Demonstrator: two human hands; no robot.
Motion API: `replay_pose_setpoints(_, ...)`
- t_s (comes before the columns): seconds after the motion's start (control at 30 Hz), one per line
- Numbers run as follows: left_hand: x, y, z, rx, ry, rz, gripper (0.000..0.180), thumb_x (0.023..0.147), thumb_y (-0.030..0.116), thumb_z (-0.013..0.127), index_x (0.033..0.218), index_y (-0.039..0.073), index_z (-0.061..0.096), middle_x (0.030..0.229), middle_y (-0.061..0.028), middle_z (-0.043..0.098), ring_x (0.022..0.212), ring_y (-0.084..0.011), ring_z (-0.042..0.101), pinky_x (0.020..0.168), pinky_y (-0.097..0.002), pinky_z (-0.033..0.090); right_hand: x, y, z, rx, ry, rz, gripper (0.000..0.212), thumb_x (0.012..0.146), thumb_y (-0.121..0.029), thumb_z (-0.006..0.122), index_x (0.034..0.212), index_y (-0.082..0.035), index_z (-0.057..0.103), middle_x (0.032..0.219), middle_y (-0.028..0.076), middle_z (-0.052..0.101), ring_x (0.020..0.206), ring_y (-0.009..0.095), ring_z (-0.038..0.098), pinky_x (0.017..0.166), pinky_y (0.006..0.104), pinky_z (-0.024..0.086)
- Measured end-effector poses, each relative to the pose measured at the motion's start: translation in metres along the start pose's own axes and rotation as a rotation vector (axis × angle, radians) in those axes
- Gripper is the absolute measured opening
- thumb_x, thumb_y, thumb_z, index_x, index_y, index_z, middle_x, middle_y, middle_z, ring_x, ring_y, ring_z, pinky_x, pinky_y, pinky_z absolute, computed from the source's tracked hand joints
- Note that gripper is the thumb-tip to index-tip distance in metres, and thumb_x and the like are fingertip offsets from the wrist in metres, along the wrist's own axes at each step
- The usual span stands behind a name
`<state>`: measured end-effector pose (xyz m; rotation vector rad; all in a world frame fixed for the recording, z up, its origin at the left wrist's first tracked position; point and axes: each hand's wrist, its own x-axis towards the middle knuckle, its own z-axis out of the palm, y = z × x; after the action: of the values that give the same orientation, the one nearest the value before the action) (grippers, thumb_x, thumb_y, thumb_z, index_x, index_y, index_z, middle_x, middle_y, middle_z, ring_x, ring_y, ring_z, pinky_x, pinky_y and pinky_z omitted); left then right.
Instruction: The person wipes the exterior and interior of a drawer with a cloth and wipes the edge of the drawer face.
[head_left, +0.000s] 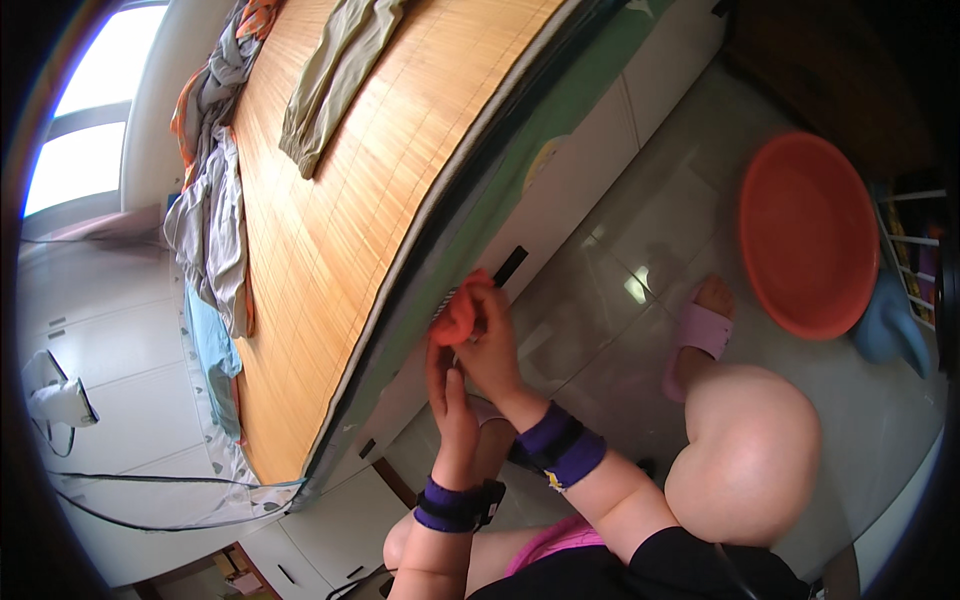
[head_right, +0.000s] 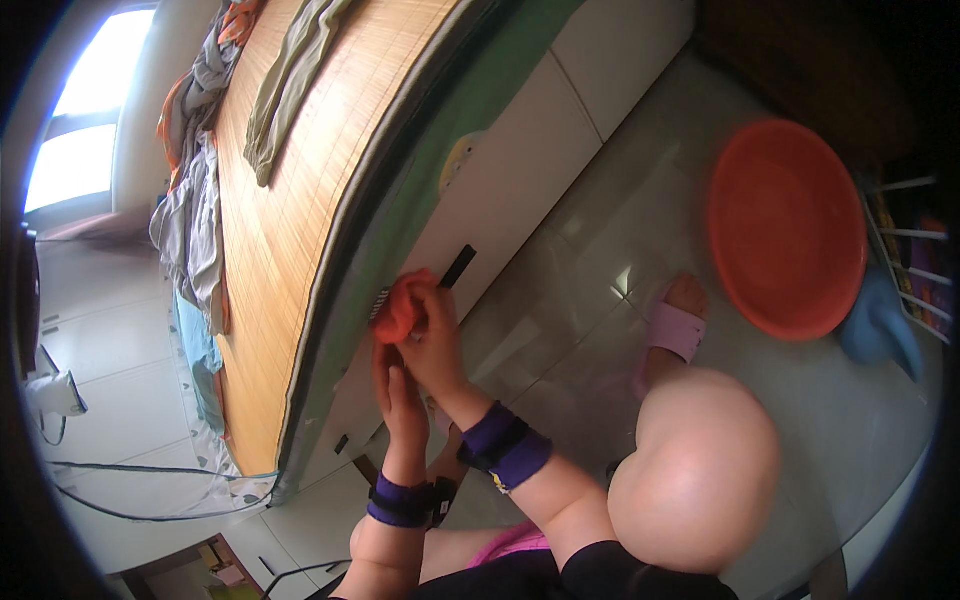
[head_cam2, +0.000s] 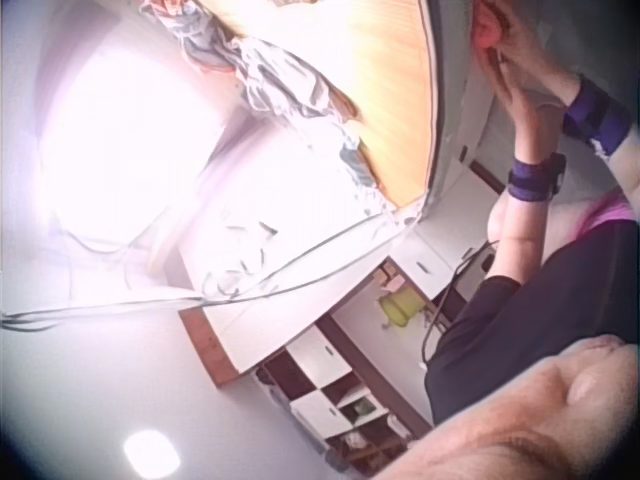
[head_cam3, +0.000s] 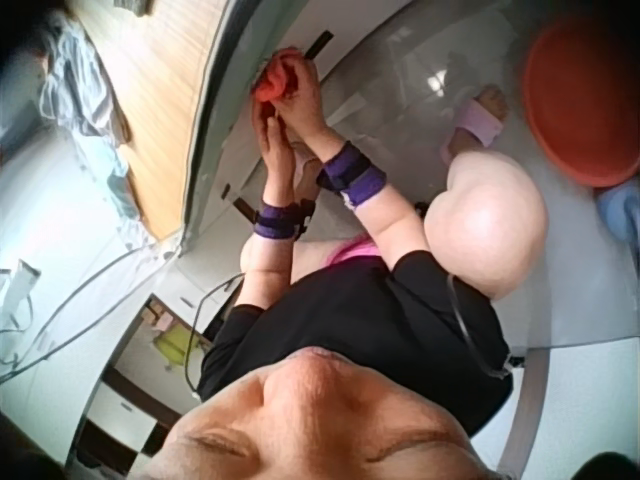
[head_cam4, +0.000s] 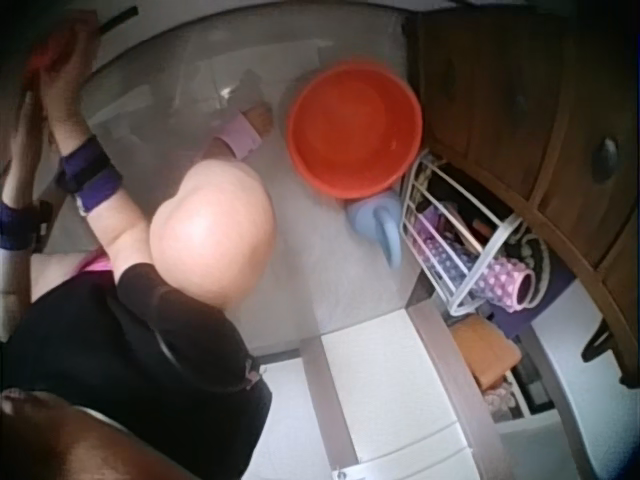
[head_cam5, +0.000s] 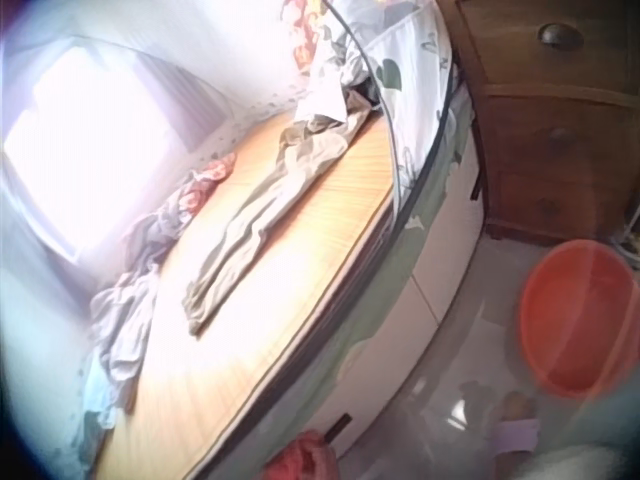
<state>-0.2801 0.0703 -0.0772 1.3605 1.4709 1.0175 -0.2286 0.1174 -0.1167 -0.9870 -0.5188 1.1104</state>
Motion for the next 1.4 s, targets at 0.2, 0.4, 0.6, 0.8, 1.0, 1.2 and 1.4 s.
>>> replay_pose_setpoints(0.2,0.026,0.001,0.011,0.005,-0.034,0.065,0.051,0.093,0.026,0.037,0.135,-0.001,0.024,0.137,-0.0162,0.030,0.126,-0.0263,0.031,0.104,-0.0364,0.024,0.019,-0.030,0.000,-0.039,0.077,-0.090,0.043,0.071,-0.004,0.066,0.108,-0.005,0.044,0.105,0.009,0.043,0.096,0.021,0.049,0.080,0.0293,0.042)
replay_pose_setpoints(0.4,0.001,-0.005,-0.019,-0.118,0.046,0.144,0.051,0.092,0.025,0.039,0.133,-0.002,0.026,0.136,-0.0163,0.032,0.124,-0.0261,0.033,0.103,-0.0364,0.024,-0.015,-0.009,0.020,-0.142,-0.037,-0.126,0.046,0.071,-0.008,0.064,0.111,-0.005,0.042,0.105,0.012,0.041,0.098,0.028,0.044,0.085,0.0358,0.037)
replay_pose_setpoints(0.6,-0.043,-0.016,-0.074,-0.055,0.221,0.092,0.049,0.092,0.025,0.037,0.133,-0.001,0.028,0.134,-0.0163,0.035,0.123,-0.0268,0.035,0.103,-0.0374,0.026,-0.073,0.014,0.054,-0.196,-0.199,-0.065,0.057,0.067,-0.009,0.066,0.117,-0.006,0.039,0.115,0.019,0.038,0.106,0.038,0.039,0.088,0.0439,0.035)
replay_pose_setpoints(0.8,-0.067,-0.020,-0.112,0.001,0.438,0.070,0.038,0.091,0.019,0.037,0.124,-0.002,0.038,0.124,-0.0154,0.043,0.114,-0.0250,0.044,0.098,-0.0371,0.032,-0.116,0.019,0.077,-0.151,-0.350,-0.010,0.058,0.071,-0.009,0.059,0.123,-0.004,0.035,0.116,0.025,0.039,0.104,0.044,0.042,0.086,0.0457,0.039)
replay_pose_setpoints(1.0,-0.073,-0.047,-0.137,-0.195,0.348,0.180,0.044,0.093,0.027,0.029,0.129,0.003,0.033,0.130,-0.0154,0.039,0.120,-0.0278,0.039,0.100,-0.0392,0.031,-0.137,0.042,0.084,-0.151,-0.495,-0.106,0.048,0.073,-0.008,0.057,0.118,-0.003,0.039,0.111,0.023,0.043,0.101,0.043,0.045,0.084,0.0445,0.041)
replay_pose_setpoints(1.2,-0.063,-0.079,-0.135,-0.135,0.558,-0.084,0.044,0.093,0.032,0.032,0.127,0.004,0.035,0.128,-0.0135,0.040,0.116,-0.0245,0.042,0.096,-0.0367,0.037,-0.137,0.063,0.072,-0.162,-0.473,-0.059,0.041,0.073,-0.008,0.056,0.113,-0.004,0.043,0.104,0.019,0.048,0.100,0.041,0.047,0.083,0.0435,0.042)
replay_pose_setpoints(1.4,-0.047,-0.099,-0.091,0.351,0.402,-0.073,0.035,0.092,0.019,0.040,0.124,0.004,0.038,0.124,-0.0125,0.040,0.113,-0.0234,0.044,0.093,-0.0328,0.038,-0.112,0.104,0.041,-0.214,-0.318,0.045,0.035,0.074,-0.009,0.056,0.107,-0.005,0.047,0.098,0.014,0.053,0.098,0.039,0.049,0.083,0.0426,0.042)
